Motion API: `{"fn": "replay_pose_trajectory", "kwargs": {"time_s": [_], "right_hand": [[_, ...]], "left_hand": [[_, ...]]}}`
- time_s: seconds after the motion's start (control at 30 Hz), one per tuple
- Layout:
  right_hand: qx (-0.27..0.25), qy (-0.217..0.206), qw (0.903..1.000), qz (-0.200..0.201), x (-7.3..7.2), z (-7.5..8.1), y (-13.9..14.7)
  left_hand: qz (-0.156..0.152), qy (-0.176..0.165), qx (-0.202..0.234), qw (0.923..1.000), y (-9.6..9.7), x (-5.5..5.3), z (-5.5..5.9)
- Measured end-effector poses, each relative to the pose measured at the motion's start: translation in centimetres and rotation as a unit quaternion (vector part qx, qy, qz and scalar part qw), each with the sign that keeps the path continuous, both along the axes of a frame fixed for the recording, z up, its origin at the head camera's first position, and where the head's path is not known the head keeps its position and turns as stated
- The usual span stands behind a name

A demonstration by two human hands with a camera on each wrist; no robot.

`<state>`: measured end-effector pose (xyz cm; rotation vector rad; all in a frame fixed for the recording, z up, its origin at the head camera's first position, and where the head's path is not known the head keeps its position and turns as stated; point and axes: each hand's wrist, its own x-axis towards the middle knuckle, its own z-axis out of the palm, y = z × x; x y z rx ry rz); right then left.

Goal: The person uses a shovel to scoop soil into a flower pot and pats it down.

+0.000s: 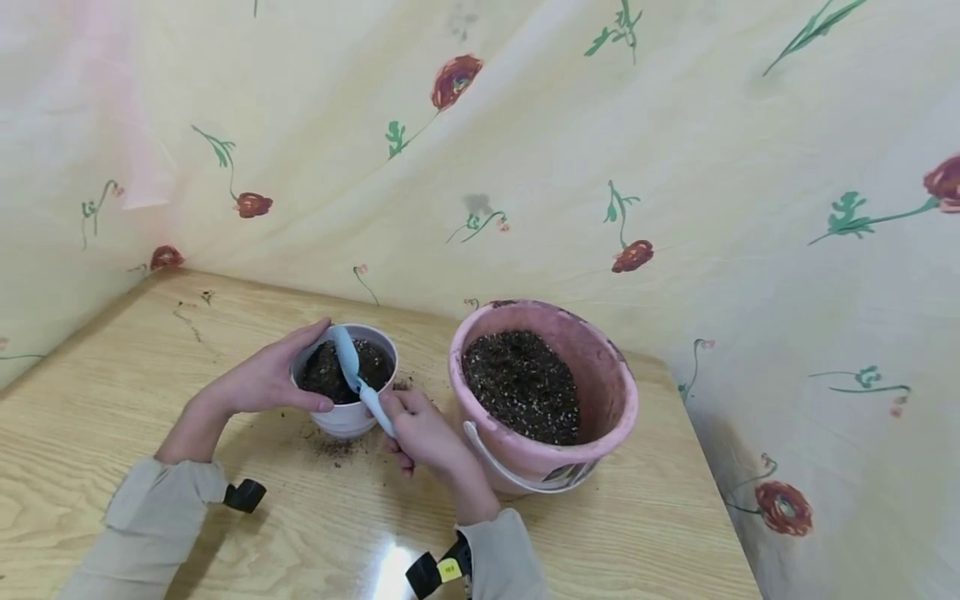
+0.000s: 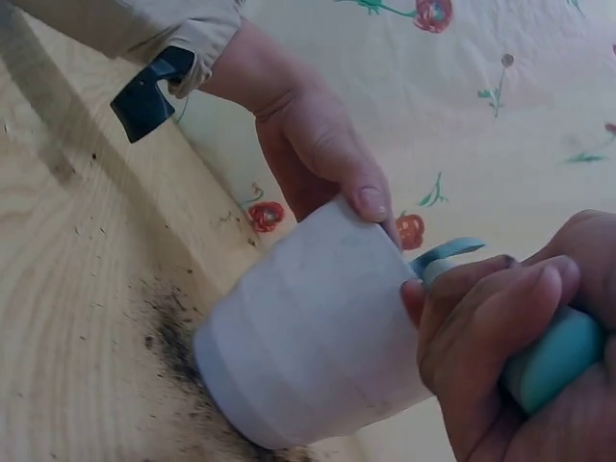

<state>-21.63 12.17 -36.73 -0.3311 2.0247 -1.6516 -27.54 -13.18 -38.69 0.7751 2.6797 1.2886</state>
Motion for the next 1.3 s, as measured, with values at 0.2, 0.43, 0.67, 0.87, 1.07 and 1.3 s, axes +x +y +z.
{"fn": "replay_pose_trajectory", "kwargs": {"time_s": [0.2,0.43,0.67,0.87,1.07,1.3], "right_hand": [[-0.072,-0.038,0.9966,-0.014,0.2,-0.7,0.2],[-0.074,-0.026,0.9967,-0.022,0.6,-1.0,0.2],[-0.048,0.02,0.9979,-0.039,1.1,-0.6,0.4],[-0.044,0.051,0.9965,-0.051,2.2,1.9,0.8],[-0.056,0.079,0.9931,-0.065,3.6,4.4,1.6],[-0.042,0.177,0.9814,-0.06,4.7,6.5,3.1]], "left_hand": [[0.001,-0.002,0.002,1.0,0.3,-0.2,0.1],[-0.001,-0.006,0.0,1.0,0.5,-0.3,-0.1],[-0.014,0.0,0.011,0.9998,0.9,-0.3,0.0],[-0.014,0.005,0.005,0.9999,1.2,-0.4,0.6],[0.013,0.046,-0.013,0.9988,1.6,0.3,1.8],[0.035,0.092,-0.007,0.9951,1.9,2.3,2.9]]}}
